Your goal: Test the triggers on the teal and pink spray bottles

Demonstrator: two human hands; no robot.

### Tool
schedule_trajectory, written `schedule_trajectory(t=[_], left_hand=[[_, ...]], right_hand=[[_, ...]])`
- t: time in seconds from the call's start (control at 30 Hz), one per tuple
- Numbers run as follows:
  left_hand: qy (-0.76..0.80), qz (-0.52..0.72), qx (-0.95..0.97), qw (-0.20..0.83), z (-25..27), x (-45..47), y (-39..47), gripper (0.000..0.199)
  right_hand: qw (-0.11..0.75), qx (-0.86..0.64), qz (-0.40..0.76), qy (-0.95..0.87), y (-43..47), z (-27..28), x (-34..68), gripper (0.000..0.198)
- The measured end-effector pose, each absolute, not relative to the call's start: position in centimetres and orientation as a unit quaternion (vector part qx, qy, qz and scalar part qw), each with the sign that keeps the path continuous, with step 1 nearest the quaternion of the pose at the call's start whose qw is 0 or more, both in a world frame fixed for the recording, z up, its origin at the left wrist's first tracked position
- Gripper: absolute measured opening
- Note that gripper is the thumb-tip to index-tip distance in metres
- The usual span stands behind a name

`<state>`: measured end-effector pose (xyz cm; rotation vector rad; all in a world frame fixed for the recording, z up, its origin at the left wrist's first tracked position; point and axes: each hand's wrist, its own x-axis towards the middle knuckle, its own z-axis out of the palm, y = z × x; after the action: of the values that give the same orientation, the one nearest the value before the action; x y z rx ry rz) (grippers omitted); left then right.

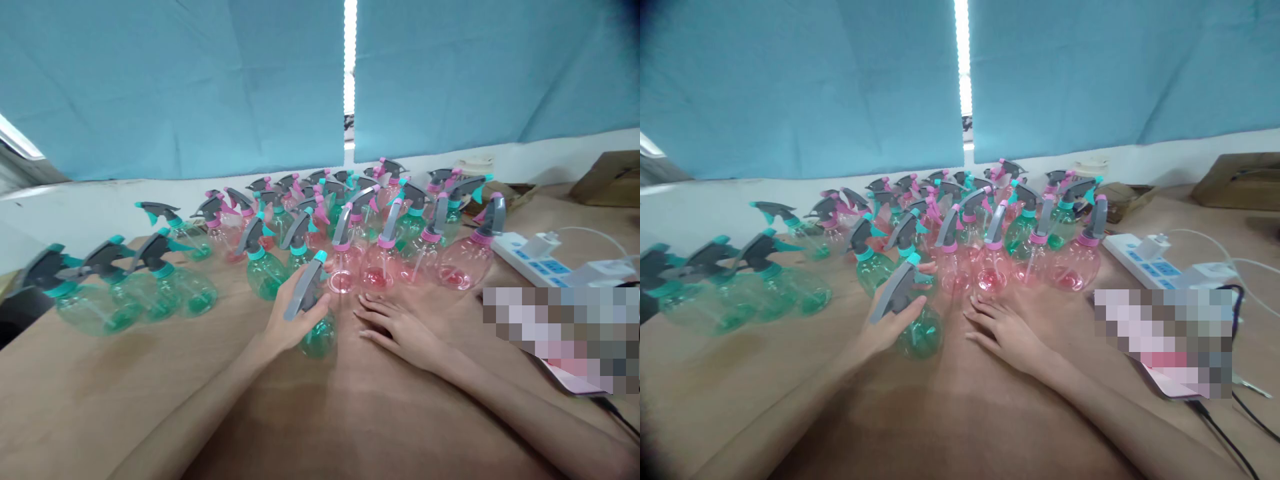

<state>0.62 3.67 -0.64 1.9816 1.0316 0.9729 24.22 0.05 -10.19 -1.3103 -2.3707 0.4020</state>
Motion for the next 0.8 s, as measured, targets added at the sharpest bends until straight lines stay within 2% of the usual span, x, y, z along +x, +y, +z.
schedule_trajectory(t=[0.17,0.57,0.8], left_hand=[[0.385,0.383,0.761,0.354,-0.74,0.68,3.76,0.027],[0.366,0.404,0.767,0.338,-1.04,0.55,3.93,0.033],[0.379,0.402,0.770,0.320,-0.58,0.71,3.74,0.027]], right_hand=[[0.201,-0.471,0.147,-0.846,0.05,-10.22,24.21,0.047],[0.186,-0.475,0.138,-0.849,0.09,-10.51,24.30,0.048],[0.202,-0.475,0.136,-0.846,0.02,-10.58,24.27,0.044]])
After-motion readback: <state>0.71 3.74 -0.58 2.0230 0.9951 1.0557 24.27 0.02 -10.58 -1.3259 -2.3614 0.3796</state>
